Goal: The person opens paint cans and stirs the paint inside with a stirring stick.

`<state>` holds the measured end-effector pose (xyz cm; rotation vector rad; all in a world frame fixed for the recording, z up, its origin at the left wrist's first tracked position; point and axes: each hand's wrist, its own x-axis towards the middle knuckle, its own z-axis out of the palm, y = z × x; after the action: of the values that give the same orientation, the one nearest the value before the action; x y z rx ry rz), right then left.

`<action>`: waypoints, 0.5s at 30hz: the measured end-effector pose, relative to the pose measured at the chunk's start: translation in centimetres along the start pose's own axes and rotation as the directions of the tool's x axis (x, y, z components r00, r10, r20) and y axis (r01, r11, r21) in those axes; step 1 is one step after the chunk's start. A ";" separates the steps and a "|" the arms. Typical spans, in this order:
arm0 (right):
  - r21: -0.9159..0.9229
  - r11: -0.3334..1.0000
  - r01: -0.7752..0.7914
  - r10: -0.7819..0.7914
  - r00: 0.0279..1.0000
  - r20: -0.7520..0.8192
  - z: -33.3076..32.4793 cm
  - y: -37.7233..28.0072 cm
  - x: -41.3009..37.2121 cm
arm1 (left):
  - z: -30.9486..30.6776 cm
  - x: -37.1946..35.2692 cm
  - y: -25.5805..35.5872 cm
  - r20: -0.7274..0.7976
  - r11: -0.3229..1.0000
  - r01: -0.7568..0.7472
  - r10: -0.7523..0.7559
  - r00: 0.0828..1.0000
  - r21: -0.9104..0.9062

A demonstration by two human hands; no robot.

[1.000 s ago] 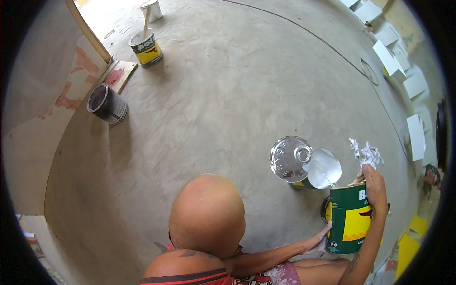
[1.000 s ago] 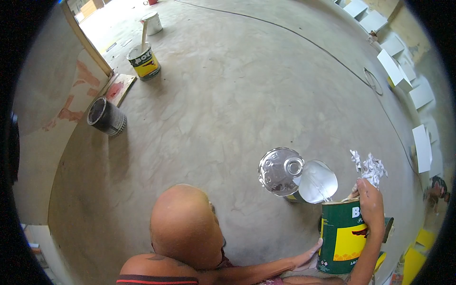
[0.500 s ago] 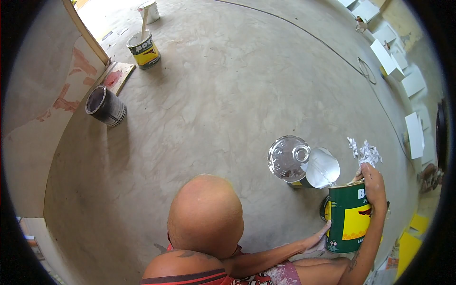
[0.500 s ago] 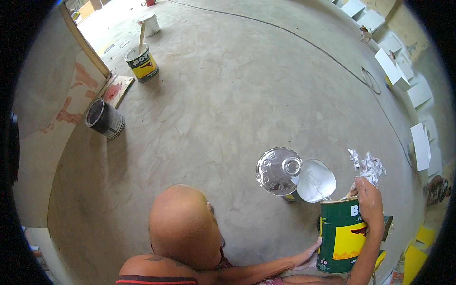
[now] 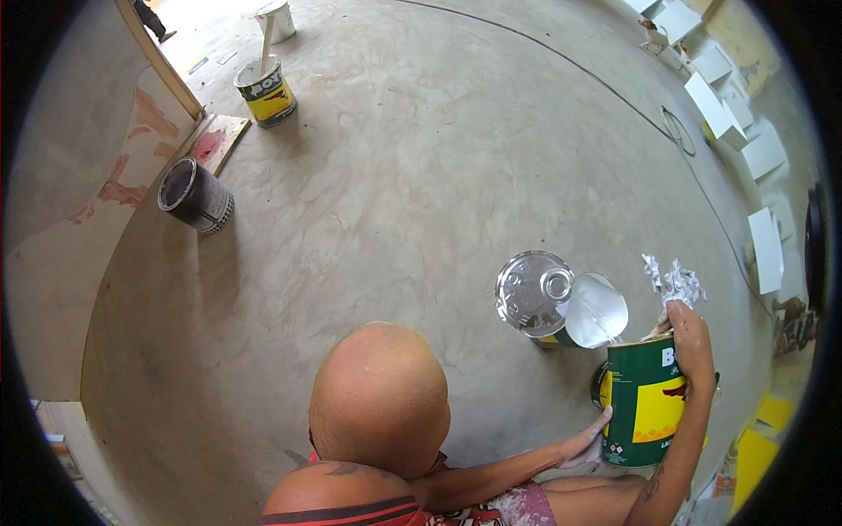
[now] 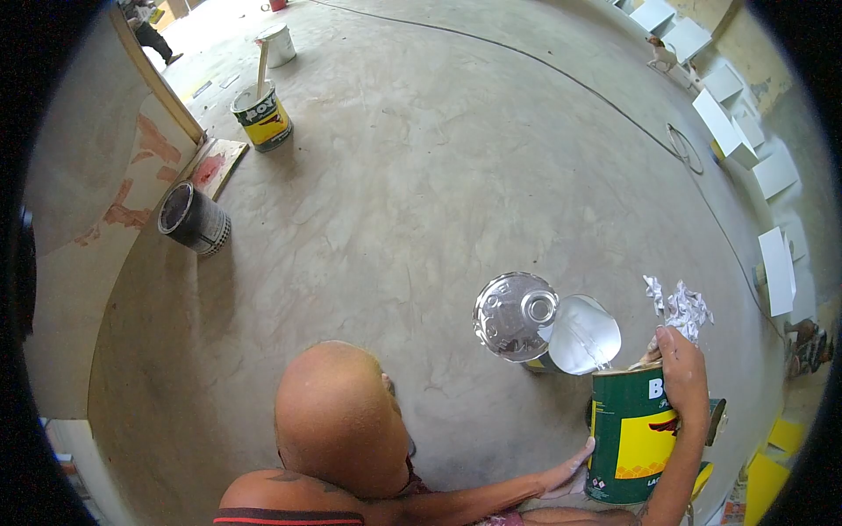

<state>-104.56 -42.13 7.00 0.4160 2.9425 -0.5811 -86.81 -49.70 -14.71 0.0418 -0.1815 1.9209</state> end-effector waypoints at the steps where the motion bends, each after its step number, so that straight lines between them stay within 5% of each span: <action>1: 0.007 1.000 0.006 -0.006 1.000 0.002 0.0 0.0 0.0 | 0.0 -0.1 0.1 0.000 1.000 0.000 0.000 1.000 0.000; 15: 0.027 0.999 0.022 -0.022 1.000 -0.001 -0.1 0.0 -0.1 | -0.4 0.1 -0.1 0.034 1.000 -0.001 0.002 0.999 -0.025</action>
<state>-104.48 -42.15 7.09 0.3877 2.9465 -0.6246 -86.73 -49.53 -15.06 0.0574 -0.2289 1.9201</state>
